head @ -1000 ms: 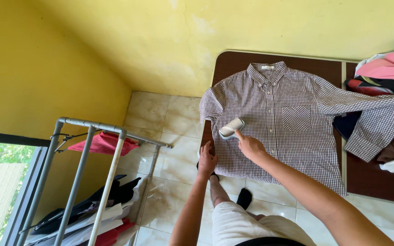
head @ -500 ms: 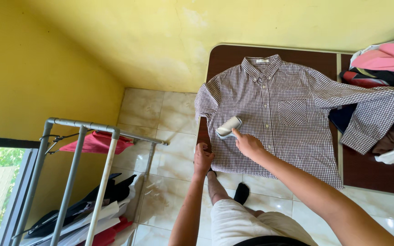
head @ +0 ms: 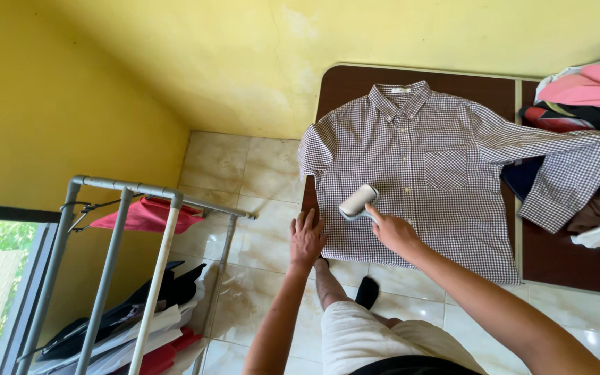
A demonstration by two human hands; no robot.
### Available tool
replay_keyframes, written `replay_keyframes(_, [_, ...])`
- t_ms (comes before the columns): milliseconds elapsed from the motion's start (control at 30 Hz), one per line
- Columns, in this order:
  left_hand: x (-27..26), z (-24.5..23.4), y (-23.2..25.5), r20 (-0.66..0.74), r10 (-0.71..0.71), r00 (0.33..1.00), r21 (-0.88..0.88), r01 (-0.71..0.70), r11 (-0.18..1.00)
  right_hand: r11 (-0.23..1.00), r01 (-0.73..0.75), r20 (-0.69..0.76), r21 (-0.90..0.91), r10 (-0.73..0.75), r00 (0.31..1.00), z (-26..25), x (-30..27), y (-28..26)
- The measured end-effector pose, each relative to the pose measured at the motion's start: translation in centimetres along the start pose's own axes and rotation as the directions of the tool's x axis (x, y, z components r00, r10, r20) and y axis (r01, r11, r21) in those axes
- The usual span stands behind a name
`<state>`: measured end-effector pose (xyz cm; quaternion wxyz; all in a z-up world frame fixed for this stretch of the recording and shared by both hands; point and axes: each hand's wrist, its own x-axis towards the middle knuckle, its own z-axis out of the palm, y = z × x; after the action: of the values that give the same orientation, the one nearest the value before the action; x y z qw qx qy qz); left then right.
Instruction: The person uses a lint roller to clean a checkered shirt laid flat on a table. They roll the adhesive surface over the shirt's body, sleeves, and collar to remove lint and debris. The person adjusts the shirt's position to ensure full coverage.
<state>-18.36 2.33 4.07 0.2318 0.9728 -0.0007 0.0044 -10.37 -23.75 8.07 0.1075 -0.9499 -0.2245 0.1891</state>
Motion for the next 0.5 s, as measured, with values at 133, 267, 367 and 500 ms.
replay_keyframes(133, [0.4, 2.5, -1.0, -0.001, 0.185, 0.983, 0.215, -0.18, 0.96, 0.987, -0.112, 0.121, 0.111, 0.098, 0.988, 0.7, -9.6, 2.8])
replay_keyframes(267, [1.6, 4.3, -0.6, 0.067, 0.298, 0.952, 0.184, -0.305, 0.934, 0.972, 0.032, -0.135, 0.235, 0.0, 0.991, 1.7, -13.3, 4.0])
replay_keyframes(367, [1.9, 4.3, 0.9, 0.132, 0.334, 0.933, -0.084, -0.326, 0.942, 0.956, -0.142, -0.035, 0.256, 0.156, 0.987, 2.2, -12.5, 3.5])
replay_keyframes(500, [1.1, 3.8, 2.1, 0.18, 0.337, 0.924, 0.05, -0.351, 0.935, 0.943, -0.218, -0.049, 0.249, 0.237, 0.97, 2.1, -7.9, 1.8])
